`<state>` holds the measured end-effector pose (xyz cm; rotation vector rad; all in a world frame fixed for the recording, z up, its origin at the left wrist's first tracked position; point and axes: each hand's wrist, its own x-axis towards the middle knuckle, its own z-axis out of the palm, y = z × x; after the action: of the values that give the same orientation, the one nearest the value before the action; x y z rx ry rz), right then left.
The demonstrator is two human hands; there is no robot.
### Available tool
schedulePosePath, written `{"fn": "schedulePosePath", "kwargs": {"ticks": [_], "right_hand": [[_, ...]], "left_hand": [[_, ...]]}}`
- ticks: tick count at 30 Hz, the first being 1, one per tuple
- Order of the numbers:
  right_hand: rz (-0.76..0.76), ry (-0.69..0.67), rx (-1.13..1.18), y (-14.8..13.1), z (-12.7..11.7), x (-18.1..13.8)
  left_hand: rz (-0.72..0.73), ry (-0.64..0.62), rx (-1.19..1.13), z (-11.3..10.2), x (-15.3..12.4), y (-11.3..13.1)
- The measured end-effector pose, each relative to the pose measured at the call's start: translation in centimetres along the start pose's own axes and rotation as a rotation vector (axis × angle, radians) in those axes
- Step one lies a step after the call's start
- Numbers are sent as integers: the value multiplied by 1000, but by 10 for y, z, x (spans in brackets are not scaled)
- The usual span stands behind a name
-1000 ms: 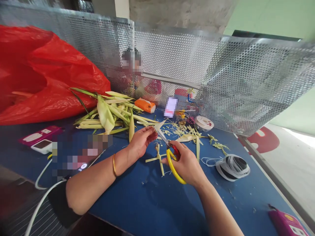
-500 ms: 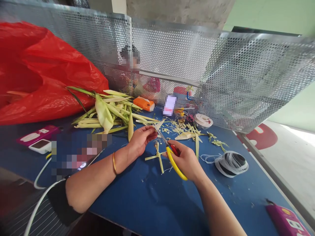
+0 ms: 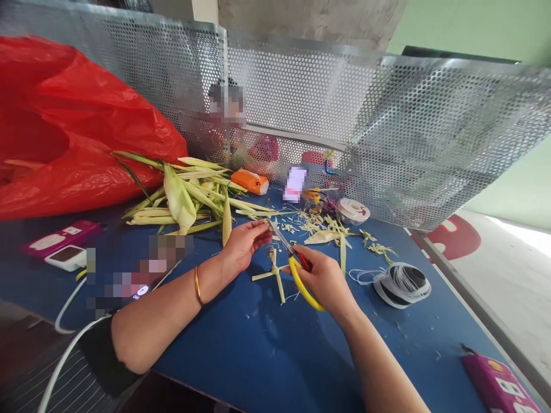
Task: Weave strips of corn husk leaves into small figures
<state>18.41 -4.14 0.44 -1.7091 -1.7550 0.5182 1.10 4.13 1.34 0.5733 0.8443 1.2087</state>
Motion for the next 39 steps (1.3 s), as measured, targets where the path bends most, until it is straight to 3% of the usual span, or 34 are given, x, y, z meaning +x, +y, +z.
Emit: {"fn": "schedulePosePath", "kwargs": {"ticks": [5, 11, 18, 22, 24, 27, 29, 31, 34, 39], "right_hand": [[96, 89, -242, -1, -6, 2], [231, -75, -762, 4, -6, 5], [188, -198, -889, 2, 3, -1], [127, -100, -946, -3, -4, -5], [72, 42, -814, -7, -6, -5], [-14, 204, -200, -14, -2, -4], [-24, 202, 264, -19, 6, -4], [4, 189, 558, -23, 14, -5], [71, 240, 713, -27, 22, -6], [88, 290, 728, -26, 24, -7]], "left_hand": [[-11, -16, 22, -2, 0, 3], [-51, -66, 68, -1, -7, 8], [-65, -146, 75, 4, -19, 9], [-49, -218, 84, 6, -24, 7], [-21, -237, 120, 6, -27, 4], [38, -238, 201, 7, -31, 0], [69, -252, 240, 8, -34, -4], [99, -278, 265, 10, -38, -7], [177, -298, 304, 12, -41, -12], [216, -291, 343, 14, -45, -14]]}}
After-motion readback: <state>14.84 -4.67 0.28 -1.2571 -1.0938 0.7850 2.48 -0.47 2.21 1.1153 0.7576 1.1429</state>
